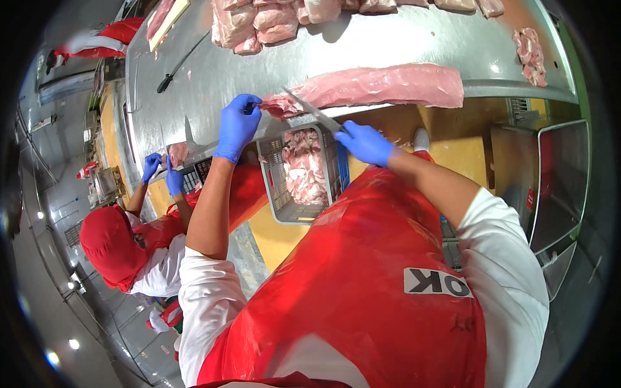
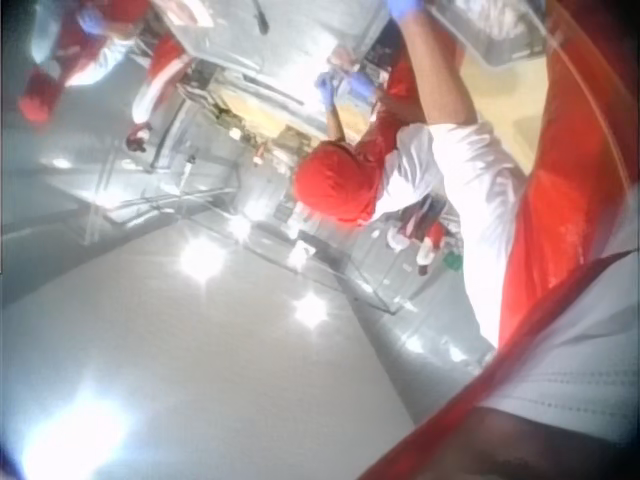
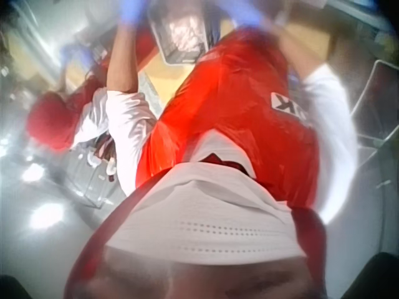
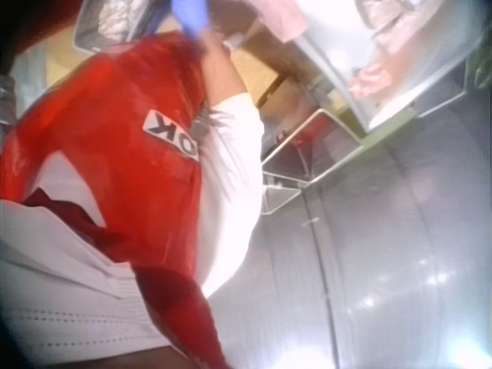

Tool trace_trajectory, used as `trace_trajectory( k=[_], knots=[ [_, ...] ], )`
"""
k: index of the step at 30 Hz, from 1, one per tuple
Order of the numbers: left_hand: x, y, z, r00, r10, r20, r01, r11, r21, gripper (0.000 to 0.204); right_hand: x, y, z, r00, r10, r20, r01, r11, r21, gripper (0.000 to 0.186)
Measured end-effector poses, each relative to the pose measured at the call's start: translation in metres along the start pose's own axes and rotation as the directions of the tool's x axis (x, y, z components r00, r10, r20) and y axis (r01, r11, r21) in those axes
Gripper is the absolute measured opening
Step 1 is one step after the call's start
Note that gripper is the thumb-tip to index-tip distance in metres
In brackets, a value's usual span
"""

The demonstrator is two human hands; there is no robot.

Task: The person trims fat and connective tissue from large cuts of raw meat using a knife on a stainless steel table. The trimmed pieces are placed into a nearby bin. The person handles multiple cuts sequentially, repositioning them as needed.

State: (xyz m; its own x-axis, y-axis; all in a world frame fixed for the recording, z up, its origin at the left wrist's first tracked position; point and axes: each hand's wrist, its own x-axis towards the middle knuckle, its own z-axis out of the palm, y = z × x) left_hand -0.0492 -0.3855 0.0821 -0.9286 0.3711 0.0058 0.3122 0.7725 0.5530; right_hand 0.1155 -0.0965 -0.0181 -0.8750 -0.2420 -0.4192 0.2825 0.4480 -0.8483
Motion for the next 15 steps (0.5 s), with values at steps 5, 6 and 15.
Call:
trace_trajectory(
  k=[5,6,15],
  knots=[
    [0.018,0.011,-0.009,1.000,-0.006,-0.003,0.006,1.000,0.028,0.014,0.084,-0.036,0.037,0.983,-0.176,-0.058,0.178,0.984,0.022,0.050],
    [0.024,0.007,-0.011,1.000,-0.020,-0.008,0.020,0.999,0.025,0.014,0.093,-0.050,0.036,0.993,-0.104,-0.061,0.109,0.989,0.098,0.050],
    [0.006,0.014,-0.024,0.995,-0.100,-0.025,0.098,0.990,-0.097,0.014,0.048,-0.049,0.064,0.995,0.010,-0.097,0.004,0.990,0.144,0.050]
  ],
)
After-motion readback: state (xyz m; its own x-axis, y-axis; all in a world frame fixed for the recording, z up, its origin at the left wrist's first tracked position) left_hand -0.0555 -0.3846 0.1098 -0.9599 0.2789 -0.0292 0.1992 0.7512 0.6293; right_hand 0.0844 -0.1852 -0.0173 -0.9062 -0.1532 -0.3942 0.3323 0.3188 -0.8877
